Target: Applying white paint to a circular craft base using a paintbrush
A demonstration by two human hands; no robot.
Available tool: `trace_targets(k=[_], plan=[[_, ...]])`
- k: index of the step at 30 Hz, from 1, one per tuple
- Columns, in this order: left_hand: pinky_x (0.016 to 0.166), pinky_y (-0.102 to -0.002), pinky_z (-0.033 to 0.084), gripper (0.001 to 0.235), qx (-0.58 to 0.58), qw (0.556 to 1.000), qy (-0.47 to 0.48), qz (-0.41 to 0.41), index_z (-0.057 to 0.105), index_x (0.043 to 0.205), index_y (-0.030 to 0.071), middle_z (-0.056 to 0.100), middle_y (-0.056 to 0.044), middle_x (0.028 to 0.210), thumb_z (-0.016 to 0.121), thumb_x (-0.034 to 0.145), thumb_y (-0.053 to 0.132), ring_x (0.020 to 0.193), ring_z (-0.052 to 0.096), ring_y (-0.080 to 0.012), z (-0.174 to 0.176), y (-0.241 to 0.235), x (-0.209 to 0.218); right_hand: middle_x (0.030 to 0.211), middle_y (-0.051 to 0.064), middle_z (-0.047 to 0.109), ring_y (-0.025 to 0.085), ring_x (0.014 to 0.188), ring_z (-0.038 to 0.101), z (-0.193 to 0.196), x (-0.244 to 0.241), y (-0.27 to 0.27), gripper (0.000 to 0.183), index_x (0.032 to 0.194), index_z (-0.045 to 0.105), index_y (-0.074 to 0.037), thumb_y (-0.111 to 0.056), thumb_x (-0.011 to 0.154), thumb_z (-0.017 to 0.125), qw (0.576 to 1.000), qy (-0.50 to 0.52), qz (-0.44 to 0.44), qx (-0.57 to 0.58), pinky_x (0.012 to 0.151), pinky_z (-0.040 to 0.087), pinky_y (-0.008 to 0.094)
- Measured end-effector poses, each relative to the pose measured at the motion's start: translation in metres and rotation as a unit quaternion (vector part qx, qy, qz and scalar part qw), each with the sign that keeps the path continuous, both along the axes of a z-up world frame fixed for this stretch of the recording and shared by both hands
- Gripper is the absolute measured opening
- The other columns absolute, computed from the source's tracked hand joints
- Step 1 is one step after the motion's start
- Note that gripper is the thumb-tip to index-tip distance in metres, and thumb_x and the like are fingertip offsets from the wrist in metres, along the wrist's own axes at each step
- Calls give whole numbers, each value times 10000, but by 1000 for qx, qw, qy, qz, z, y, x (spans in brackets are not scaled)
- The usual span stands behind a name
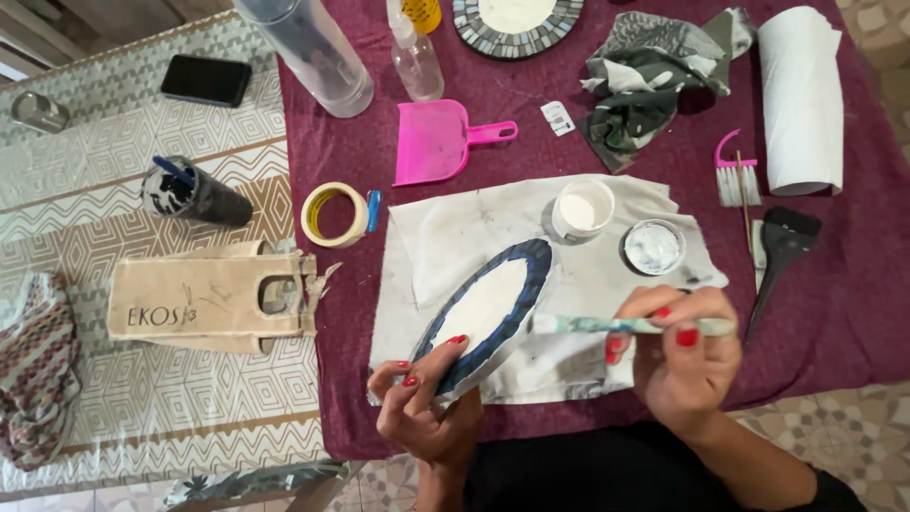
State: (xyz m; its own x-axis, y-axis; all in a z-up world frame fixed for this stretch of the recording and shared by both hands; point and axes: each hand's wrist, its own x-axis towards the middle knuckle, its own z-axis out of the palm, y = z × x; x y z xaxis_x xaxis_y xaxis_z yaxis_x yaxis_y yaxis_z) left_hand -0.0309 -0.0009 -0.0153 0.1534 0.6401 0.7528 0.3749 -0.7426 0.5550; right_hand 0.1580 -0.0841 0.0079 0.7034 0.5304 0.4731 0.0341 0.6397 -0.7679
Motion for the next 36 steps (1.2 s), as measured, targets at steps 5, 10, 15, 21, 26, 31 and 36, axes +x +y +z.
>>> trace_targets(k=[5, 10, 15, 21, 26, 31, 36], plan=[[1016, -335, 292, 504, -11, 1000, 5, -8, 331, 1199, 161, 791, 15, 895, 664, 885, -50, 737, 756, -41, 1, -5, -4, 852, 132, 614, 192, 632, 596, -12, 11, 0, 68, 1079, 524, -112, -158, 1111, 484, 996, 36, 76, -26, 563, 565, 273], [1022, -376, 301, 531, 0, 1000, -28, -6, 264, 1165, 187, 782, -2, 874, 632, 887, -76, 702, 763, -93, 1, -4, 0, 999, 177, 628, 221, 656, 609, -23, 26, -1, 111, 1070, 510, -95, -179, 1065, 581, 993, 100, -38, -47, 542, 564, 293], [979, -375, 327, 540, 22, 999, -38, 7, 265, 1205, 180, 776, 7, 854, 591, 869, -89, 665, 748, -87, 5, -1, 6, 923, 120, 644, 164, 675, 604, -19, 1, -6, 80, 1048, 500, -120, -171, 1109, 486, 994, -54, -80, -47, 553, 541, 225], [997, -370, 317, 457, 3, 999, -43, -1, 282, 1156, 173, 781, -10, 863, 597, 902, -40, 704, 764, -88, 3, -2, 7, 831, 158, 635, 209, 586, 613, -14, -18, -25, 100, 1078, 513, -136, -231, 1094, 487, 990, -139, -20, 33, 585, 508, 312], [1007, -394, 322, 517, 34, 998, -45, -12, 254, 1198, 180, 780, -41, 891, 667, 932, 20, 705, 779, -123, 6, -1, 7, 848, 132, 655, 170, 550, 571, -20, -6, -6, 114, 1007, 479, -137, -206, 1098, 492, 992, -75, -95, -39, 550, 467, 287], [1008, -384, 311, 509, 11, 999, -43, 2, 269, 1173, 179, 781, -16, 873, 603, 880, -70, 702, 770, -109, 5, -3, 3, 968, 230, 589, 222, 650, 574, -28, 24, 3, 170, 1095, 419, -81, -229, 1119, 498, 985, -37, -147, -79, 554, 567, 279], [1004, -389, 308, 517, 13, 999, -47, 4, 271, 1193, 185, 775, -7, 858, 592, 882, -74, 672, 759, -105, 2, 0, 5, 914, 198, 621, 217, 608, 626, -26, 14, -1, 85, 1068, 461, -91, -158, 1107, 495, 992, -64, -99, -47, 501, 591, 274]])
